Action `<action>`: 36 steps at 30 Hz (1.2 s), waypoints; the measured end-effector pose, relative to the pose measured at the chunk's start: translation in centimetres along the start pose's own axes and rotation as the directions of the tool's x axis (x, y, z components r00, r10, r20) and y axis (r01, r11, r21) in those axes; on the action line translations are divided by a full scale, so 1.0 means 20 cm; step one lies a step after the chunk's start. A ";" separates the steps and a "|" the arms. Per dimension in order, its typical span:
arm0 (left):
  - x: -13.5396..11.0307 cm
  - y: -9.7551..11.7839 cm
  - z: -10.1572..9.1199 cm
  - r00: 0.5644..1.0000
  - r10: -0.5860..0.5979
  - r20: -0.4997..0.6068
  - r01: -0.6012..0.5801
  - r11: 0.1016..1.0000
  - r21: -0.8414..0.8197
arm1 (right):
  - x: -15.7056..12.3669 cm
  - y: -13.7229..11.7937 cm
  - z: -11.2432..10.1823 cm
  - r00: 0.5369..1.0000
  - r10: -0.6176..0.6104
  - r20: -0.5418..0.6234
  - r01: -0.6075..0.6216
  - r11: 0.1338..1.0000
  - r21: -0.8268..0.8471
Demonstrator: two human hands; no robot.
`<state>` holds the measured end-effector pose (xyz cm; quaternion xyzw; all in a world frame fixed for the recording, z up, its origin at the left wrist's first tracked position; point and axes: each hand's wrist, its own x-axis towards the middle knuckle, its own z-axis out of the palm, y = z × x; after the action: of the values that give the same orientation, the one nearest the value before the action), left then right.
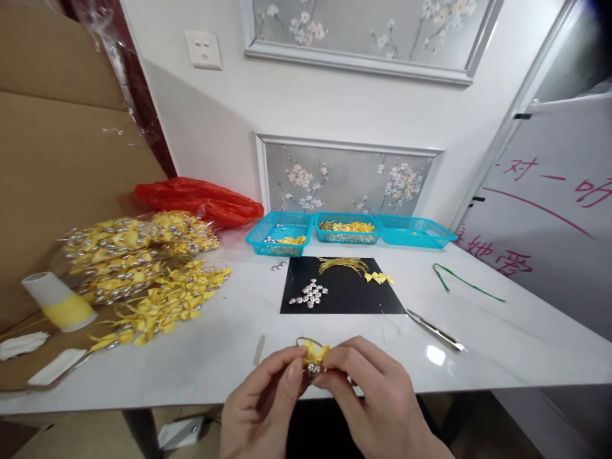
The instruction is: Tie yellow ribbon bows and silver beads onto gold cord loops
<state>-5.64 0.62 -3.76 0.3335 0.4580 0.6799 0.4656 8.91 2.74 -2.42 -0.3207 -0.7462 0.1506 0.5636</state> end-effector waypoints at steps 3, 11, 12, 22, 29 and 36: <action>-0.03 0.01 0.02 1.000 0.005 -0.009 -0.005 1.000 -0.031 | -0.02 0.01 -0.01 0.993 0.077 0.093 -0.077 0.997 -0.006; -0.04 0.02 0.02 0.996 0.068 -0.059 -0.067 0.997 0.027 | -0.05 0.07 0.01 0.964 0.148 0.221 -0.133 0.988 -0.080; -0.03 0.02 0.00 0.995 0.078 -0.068 -0.075 0.996 0.051 | -0.06 0.08 0.01 0.960 0.158 0.231 -0.141 0.986 -0.089; 0.19 0.18 -0.50 0.849 0.451 -0.275 -0.199 0.756 0.624 | -0.08 0.15 -0.10 0.927 0.244 0.283 -0.221 0.969 -0.111; 0.45 0.31 -0.58 0.836 0.546 0.060 -0.188 0.181 0.965 | -0.06 0.17 -0.06 0.907 0.228 0.353 -0.182 0.971 -0.157; 0.89 0.27 -0.25 0.905 0.284 0.317 -0.244 -0.264 0.933 | -0.05 0.19 -0.15 0.888 0.193 0.418 -0.125 0.975 -0.185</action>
<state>-17.82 14.93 0.00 0.6491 0.7311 0.1677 -0.1266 12.94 4.53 -4.41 -0.3816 -0.8331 0.2066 0.3429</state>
